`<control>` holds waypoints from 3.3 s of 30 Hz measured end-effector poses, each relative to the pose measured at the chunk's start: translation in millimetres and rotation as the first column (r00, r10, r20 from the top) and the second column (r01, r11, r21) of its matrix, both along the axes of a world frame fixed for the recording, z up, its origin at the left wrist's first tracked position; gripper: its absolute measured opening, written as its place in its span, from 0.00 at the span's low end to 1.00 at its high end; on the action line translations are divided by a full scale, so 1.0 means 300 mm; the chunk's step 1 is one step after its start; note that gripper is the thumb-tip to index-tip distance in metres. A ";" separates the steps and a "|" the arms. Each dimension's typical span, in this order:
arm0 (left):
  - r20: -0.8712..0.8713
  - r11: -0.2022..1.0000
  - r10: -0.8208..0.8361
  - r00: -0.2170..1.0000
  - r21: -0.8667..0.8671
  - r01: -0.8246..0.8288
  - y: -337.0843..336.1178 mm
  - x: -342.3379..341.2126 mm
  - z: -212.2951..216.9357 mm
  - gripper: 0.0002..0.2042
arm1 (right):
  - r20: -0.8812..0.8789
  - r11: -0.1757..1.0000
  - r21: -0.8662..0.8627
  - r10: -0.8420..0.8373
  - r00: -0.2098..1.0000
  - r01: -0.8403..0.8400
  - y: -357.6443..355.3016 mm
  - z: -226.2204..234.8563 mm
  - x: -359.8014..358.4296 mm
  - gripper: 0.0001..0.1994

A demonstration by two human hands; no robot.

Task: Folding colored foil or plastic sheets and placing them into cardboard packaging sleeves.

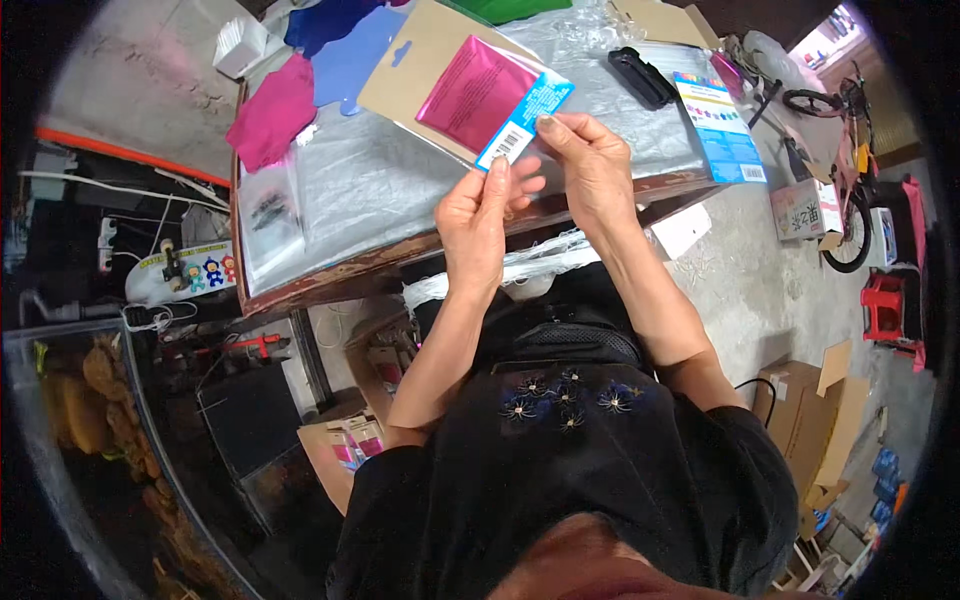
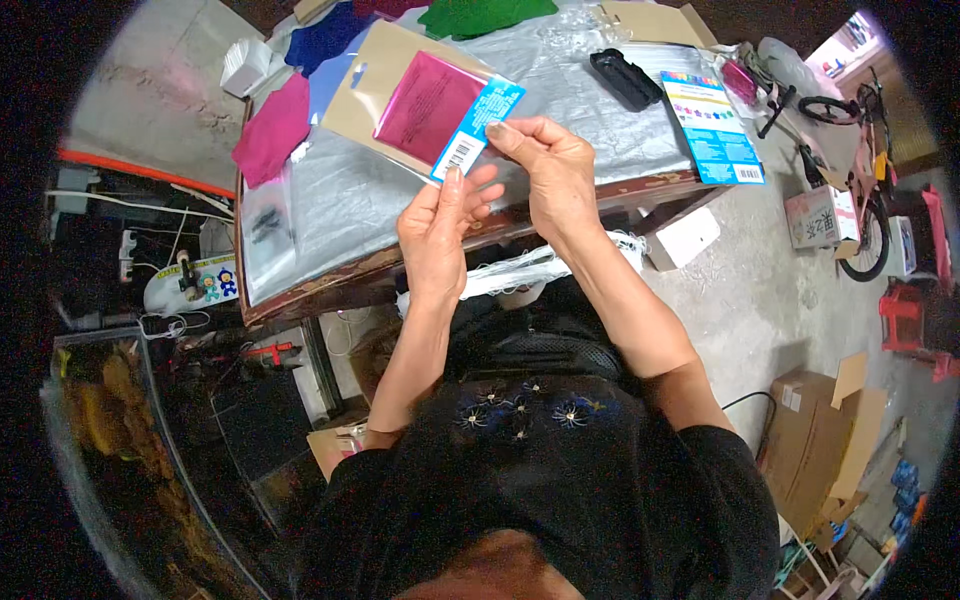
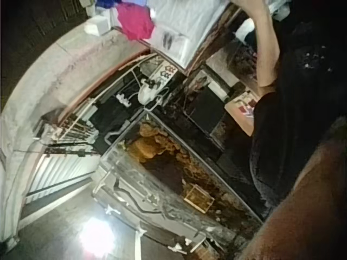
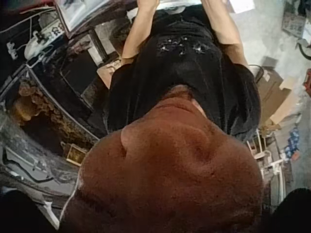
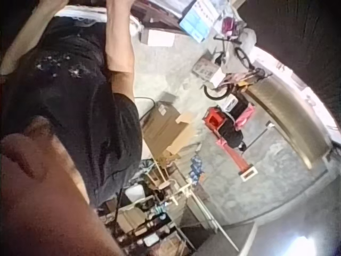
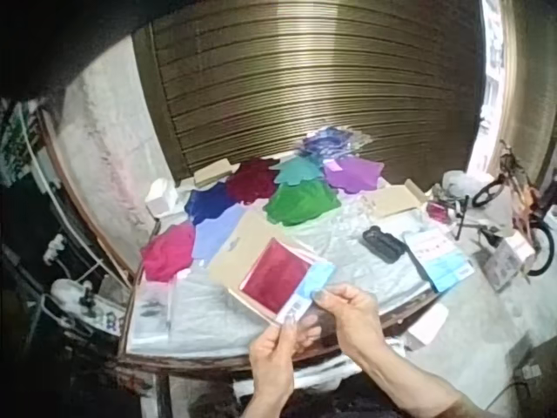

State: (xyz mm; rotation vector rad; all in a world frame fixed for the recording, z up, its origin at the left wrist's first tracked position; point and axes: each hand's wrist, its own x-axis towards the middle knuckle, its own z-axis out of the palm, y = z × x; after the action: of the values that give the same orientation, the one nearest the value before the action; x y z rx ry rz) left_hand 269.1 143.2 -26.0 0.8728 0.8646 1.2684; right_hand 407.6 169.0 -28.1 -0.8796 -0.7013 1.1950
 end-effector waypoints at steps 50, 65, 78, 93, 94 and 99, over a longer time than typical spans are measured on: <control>-0.365 0.908 -0.219 0.905 0.262 0.326 0.122 -0.275 0.098 0.33 | 0.275 0.973 -0.097 0.228 0.934 -0.209 -0.126 0.021 0.295 0.05; -0.217 0.919 -0.224 0.950 0.277 0.280 0.083 -0.251 0.084 0.38 | 0.290 0.920 -0.217 0.379 0.879 -0.325 -0.053 -0.001 0.319 0.05; -0.769 0.793 -0.217 0.601 0.220 0.568 0.280 -0.265 0.180 0.27 | 0.684 0.847 -0.292 0.510 0.522 -0.444 0.058 0.157 0.329 0.07; -0.111 0.927 -0.259 0.960 -0.308 0.214 0.369 -0.095 0.047 0.21 | 0.442 0.922 -0.172 0.387 0.809 -0.346 0.123 0.121 0.220 0.15; -0.099 0.916 -0.250 0.963 -0.346 0.203 0.364 -0.089 0.053 0.21 | 0.442 0.923 -0.171 0.385 0.810 -0.345 0.127 0.120 0.216 0.15; -0.057 0.896 -0.311 0.949 -0.350 0.273 0.416 -0.118 -0.003 0.22 | 0.439 0.949 -0.108 0.313 0.842 -0.296 0.157 0.130 0.180 0.13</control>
State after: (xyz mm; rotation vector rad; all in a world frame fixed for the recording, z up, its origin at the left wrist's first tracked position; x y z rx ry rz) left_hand 233.7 268.1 -26.9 0.7666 0.9652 0.7845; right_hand 461.6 215.9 10.9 -1.1235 -1.2402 1.2972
